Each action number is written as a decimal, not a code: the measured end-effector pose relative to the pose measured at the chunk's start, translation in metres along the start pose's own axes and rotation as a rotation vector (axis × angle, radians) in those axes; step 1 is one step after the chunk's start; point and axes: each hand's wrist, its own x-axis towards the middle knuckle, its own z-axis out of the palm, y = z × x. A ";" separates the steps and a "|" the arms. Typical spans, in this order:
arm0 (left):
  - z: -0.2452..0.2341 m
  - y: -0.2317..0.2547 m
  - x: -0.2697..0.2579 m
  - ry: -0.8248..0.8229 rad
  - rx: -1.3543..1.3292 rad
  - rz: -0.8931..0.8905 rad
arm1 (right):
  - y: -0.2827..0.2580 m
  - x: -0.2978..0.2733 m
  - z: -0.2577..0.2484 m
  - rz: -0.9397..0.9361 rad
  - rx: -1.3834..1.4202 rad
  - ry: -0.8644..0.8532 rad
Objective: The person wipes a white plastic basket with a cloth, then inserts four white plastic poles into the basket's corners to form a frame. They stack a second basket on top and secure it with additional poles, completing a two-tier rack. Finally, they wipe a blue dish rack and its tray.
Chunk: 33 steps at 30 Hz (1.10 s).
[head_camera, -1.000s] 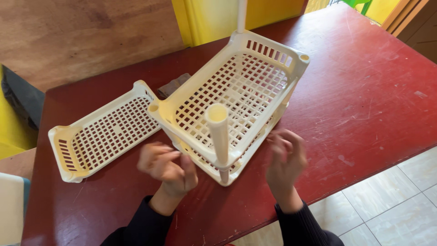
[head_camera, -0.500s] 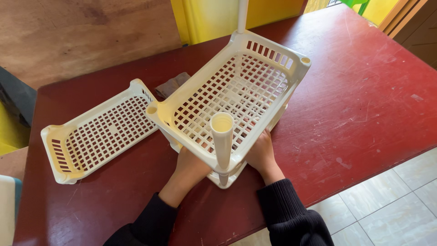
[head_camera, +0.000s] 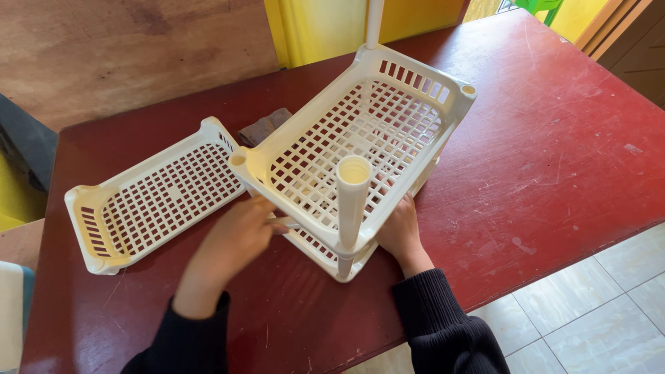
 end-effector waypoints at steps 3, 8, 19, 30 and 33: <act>-0.030 -0.008 -0.008 -0.033 -0.101 -0.057 | -0.001 0.003 -0.002 -0.051 -0.032 -0.008; -0.074 -0.044 -0.022 -0.091 -0.218 -0.168 | -0.002 0.002 -0.006 -0.023 0.062 -0.027; -0.081 -0.024 -0.031 0.460 -1.218 0.364 | -0.011 0.007 -0.008 -0.045 -0.047 0.007; -0.032 0.018 0.003 0.582 -0.923 0.469 | -0.013 0.006 -0.008 -0.021 0.018 0.012; -0.032 0.017 0.002 0.602 -0.840 0.484 | -0.014 0.007 -0.008 -0.011 0.031 0.010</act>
